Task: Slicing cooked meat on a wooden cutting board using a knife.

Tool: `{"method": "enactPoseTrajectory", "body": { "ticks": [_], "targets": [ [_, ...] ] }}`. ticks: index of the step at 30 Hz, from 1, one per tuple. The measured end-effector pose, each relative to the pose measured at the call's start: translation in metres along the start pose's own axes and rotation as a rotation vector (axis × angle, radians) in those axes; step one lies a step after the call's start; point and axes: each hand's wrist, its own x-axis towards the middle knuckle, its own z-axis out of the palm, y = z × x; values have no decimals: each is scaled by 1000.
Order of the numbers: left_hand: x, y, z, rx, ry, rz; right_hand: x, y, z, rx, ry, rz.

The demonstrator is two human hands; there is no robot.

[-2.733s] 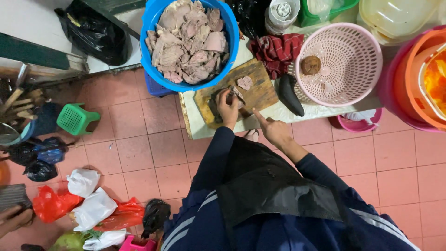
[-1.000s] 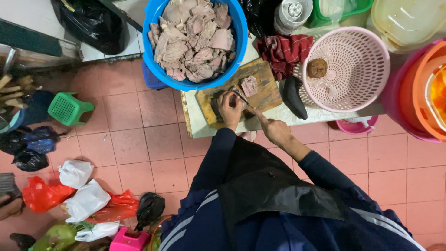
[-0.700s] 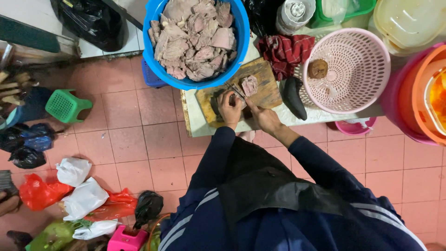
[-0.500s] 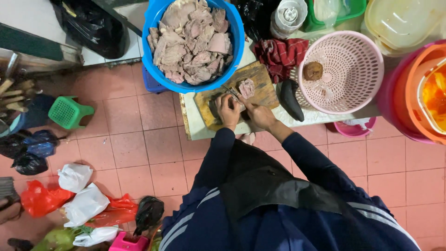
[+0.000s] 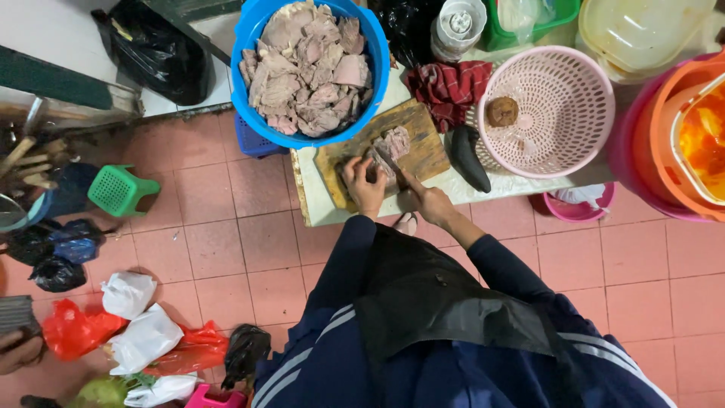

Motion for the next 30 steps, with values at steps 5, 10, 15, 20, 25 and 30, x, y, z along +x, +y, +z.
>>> {"method": "enactPoseTrajectory", "body": {
  "ticks": [5,10,15,20,25,30],
  "targets": [
    [-12,9,-14,-152,-85,-126,-13,6,-18,56,79,5],
    [-8,6,5,-177,-77,-163,-53,-12,-32,-135,125,-30],
    [-3,-3,17,-174,-49,-186,-67,-21,-20,-225,88,-62],
    [-3,-2,12,-101,-69,-141,-52,-22,-12,-185,16,-21],
    [11,11,3,-121,-107,-159,-5,-27,-6,-135,-26,-35],
    [9,5,3,-107,-105,-66,23,-55,-27,-98,-14,-71]
  ]
}}
